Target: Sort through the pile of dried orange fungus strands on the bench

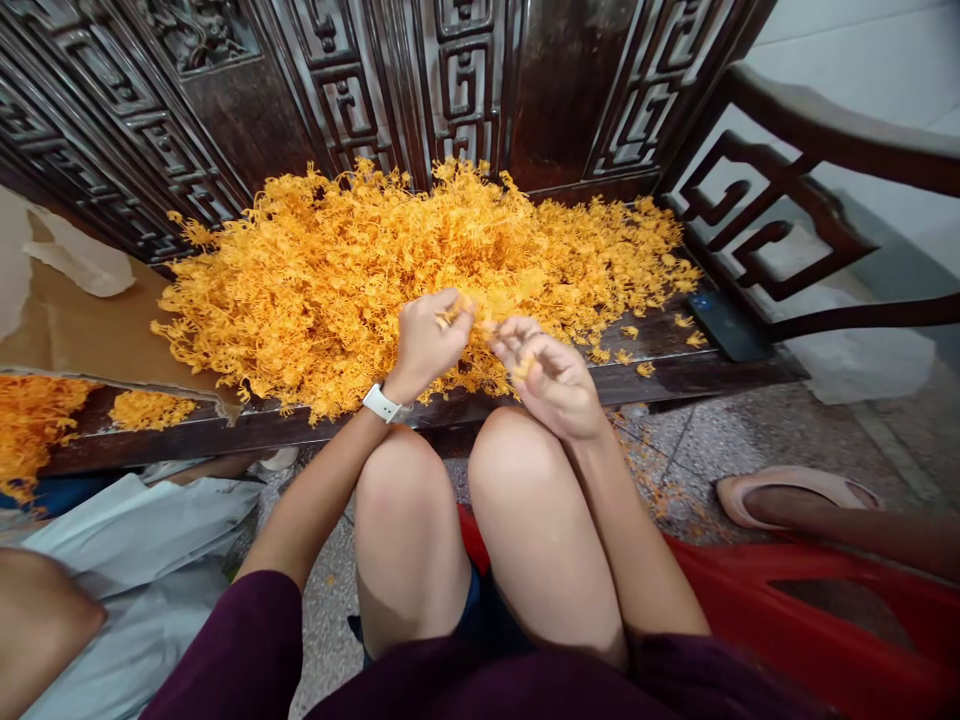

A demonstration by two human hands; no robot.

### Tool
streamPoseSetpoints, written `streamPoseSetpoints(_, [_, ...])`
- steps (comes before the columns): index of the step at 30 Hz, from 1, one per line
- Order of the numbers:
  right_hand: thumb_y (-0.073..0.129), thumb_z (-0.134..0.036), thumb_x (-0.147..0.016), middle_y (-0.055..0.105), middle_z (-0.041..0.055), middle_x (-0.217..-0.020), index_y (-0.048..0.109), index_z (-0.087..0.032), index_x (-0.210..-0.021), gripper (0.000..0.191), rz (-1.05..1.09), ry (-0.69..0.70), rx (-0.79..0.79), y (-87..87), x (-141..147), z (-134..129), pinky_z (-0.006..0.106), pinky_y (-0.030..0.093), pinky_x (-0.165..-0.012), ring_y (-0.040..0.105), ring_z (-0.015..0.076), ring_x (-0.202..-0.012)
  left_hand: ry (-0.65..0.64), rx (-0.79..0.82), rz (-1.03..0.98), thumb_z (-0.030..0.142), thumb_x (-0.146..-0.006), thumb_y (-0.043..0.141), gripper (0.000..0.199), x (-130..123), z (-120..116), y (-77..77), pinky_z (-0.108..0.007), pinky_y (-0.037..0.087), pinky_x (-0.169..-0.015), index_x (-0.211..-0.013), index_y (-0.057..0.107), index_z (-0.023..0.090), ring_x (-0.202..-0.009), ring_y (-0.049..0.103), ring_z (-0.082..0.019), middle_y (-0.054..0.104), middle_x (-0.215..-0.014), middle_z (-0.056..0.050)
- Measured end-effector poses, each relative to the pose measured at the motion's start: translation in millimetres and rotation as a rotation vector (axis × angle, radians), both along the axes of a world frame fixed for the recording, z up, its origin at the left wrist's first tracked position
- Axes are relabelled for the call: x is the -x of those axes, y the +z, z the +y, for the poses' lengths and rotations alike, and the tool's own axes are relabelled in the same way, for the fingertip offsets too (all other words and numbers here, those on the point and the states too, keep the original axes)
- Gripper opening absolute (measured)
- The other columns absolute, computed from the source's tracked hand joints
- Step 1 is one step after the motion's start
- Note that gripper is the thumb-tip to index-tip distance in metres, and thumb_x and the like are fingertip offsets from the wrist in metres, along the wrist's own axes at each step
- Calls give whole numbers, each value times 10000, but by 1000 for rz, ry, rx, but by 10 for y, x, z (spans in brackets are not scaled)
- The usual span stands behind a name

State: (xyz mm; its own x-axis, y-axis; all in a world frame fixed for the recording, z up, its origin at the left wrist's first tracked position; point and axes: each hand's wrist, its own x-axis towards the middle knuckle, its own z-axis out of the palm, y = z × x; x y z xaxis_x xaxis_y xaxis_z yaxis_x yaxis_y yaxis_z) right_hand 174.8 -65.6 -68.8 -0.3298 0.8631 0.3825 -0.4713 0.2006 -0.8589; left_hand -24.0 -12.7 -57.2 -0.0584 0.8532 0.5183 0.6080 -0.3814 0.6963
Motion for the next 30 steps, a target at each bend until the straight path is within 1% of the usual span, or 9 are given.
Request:
streamPoseSetpoints(2, [855,-414,-874,598,79,-1282,763,-260,-811,191,8,132,-57,108,-34,-82,538,333,-1316,543,304,-1420,129,56,-76,215,-885,714,470,93,78,-80,-320,177,-603,-587,350,208,-555,292,-105,339,-540,58])
streamPoseSetpoints(4, [864,-344,-879,615,81,-1257,795,-252,-841,121,-51,178,-131,195,-63,-137,501,330,-1314,557,275,-1397,76,143,-158,276,-901,751,520,164,116,-125,-312,197,-592,-586,344,210,-552,289,-98,330,-546,62])
streamPoseSetpoints(7, [861,-279,-893,676,54,-1044,824,-244,-936,68,-185,236,-128,260,-84,-164,372,529,-1027,666,184,-1045,-93,112,-261,471,-947,751,523,187,85,-103,-298,246,-597,-629,434,203,-588,336,-99,390,-610,46])
streamPoseSetpoints(10, [855,-262,-903,667,-2,-831,829,-233,-1037,140,-292,246,1,279,-94,-172,252,459,-680,587,105,-732,-208,106,-361,596,-937,736,512,166,38,-67,-282,298,-617,-691,540,192,-624,376,-99,438,-663,33])
streamPoseSetpoints(14, [913,-274,-836,733,7,-804,831,-212,-1064,250,-383,348,87,274,-145,-139,250,458,-632,616,113,-689,-216,181,-507,639,-877,786,491,173,51,-123,-261,313,-606,-773,632,184,-600,360,-81,428,-647,53])
streamPoseSetpoints(18, [887,-509,-826,794,24,-925,815,-286,-981,281,-61,58,162,248,-227,31,321,563,-720,679,171,-775,-290,250,-582,637,-833,829,477,164,31,-156,-237,271,-526,-833,681,184,-538,364,-61,453,-627,59])
streamPoseSetpoints(22, [554,-719,-980,742,38,-1369,753,-363,-1207,466,191,-86,378,244,-251,131,379,603,-836,694,208,-1028,-416,328,-588,633,-830,834,472,140,-29,-124,-219,272,-476,-863,688,185,-484,365,-48,464,-603,64])
streamPoseSetpoints(26, [731,-516,-945,777,40,-1057,756,-283,-1176,329,3,-15,410,201,-129,47,303,532,-694,635,146,-766,-534,367,-524,616,-858,816,450,132,-48,-96,-218,301,-472,-871,689,184,-475,373,-48,468,-610,64])
streamPoseSetpoints(30, [854,-469,-873,752,4,-876,708,-248,-1181,407,-238,-119,278,128,3,24,294,475,-648,613,127,-686,-646,386,-473,612,-844,828,461,114,-51,-40,-223,325,-506,-822,677,177,-527,401,-61,491,-648,48])
